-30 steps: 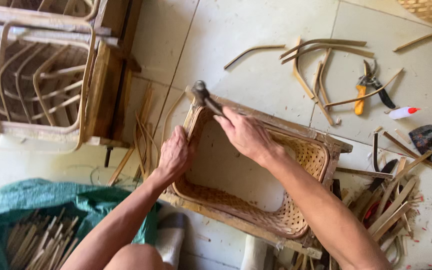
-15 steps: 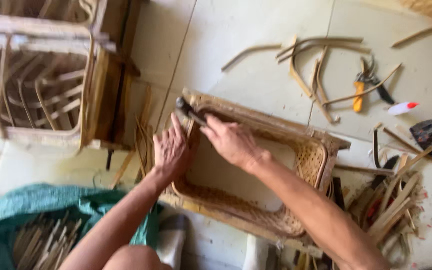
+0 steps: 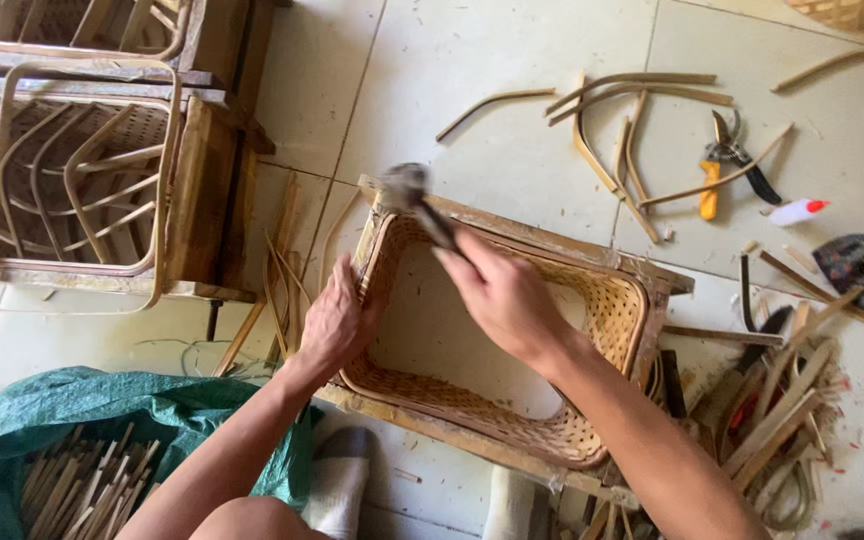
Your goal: The person is weaving a rectangular basket using thin wooden strips. They insert and secure the strips into a wooden frame, using a hammer to tap them into place.
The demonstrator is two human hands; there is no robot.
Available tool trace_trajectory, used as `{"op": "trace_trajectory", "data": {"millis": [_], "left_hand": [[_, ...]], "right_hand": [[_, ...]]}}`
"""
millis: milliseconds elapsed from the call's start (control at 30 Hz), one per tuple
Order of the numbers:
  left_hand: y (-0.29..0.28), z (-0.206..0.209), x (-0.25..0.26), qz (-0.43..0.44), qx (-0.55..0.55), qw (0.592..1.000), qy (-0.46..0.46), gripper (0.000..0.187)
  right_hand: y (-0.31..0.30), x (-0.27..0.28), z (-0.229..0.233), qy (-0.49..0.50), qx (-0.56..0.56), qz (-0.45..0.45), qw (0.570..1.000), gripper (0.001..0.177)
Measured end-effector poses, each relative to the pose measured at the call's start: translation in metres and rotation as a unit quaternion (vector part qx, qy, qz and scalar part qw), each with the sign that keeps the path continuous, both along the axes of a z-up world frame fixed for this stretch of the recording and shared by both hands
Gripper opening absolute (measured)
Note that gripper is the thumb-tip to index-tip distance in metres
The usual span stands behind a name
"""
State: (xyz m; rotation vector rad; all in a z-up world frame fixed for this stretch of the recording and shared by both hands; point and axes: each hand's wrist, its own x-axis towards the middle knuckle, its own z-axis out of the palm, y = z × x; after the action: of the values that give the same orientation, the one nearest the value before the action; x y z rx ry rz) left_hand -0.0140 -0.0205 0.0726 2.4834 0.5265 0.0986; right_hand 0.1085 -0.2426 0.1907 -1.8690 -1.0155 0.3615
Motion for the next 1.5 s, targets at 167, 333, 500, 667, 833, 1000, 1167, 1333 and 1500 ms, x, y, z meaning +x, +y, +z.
{"op": "trace_trajectory", "data": {"millis": [167,333,500,667,833,1000,1167,1333,1500], "left_hand": [[-0.003,-0.012,-0.004,0.035,0.016,0.997,0.068,0.049],[0.037,-0.002,0.013,-0.05,-0.068,0.973,0.215,0.074],[0.057,-0.033,0.035,-0.168,-0.01,0.958,0.234,0.093],[0.052,-0.035,0.026,-0.123,0.023,0.963,0.239,0.041],[0.04,-0.004,0.024,-0.121,0.08,0.98,0.137,0.06],[-0.011,0.018,-0.024,-0.354,0.177,0.913,-0.098,0.075],[-0.079,0.01,-0.061,-0.533,0.049,0.842,-0.065,0.065],[-0.083,0.014,-0.057,-0.519,-0.046,0.853,-0.044,0.051],[-0.083,0.016,-0.052,-0.535,-0.015,0.842,-0.063,0.044]], "right_hand": [[-0.059,-0.006,-0.001,-0.024,0.054,-0.049,0.997,0.021],[-0.097,-0.043,-0.011,-0.039,-0.002,-0.024,0.999,0.02],[-0.074,-0.111,-0.044,-0.204,-0.016,0.134,0.97,0.044],[-0.029,-0.138,-0.073,-0.239,-0.073,0.176,0.952,0.047],[-0.041,-0.135,-0.089,-0.172,-0.098,0.173,0.965,0.05],[-0.145,-0.117,-0.098,-0.094,-0.009,0.089,0.991,0.045],[-0.245,-0.108,-0.091,0.063,-0.059,-0.272,0.958,0.031],[-0.286,-0.129,-0.082,0.131,0.051,-0.509,0.849,0.025],[-0.339,-0.152,-0.136,0.116,-0.089,-0.589,0.794,0.022]]}}
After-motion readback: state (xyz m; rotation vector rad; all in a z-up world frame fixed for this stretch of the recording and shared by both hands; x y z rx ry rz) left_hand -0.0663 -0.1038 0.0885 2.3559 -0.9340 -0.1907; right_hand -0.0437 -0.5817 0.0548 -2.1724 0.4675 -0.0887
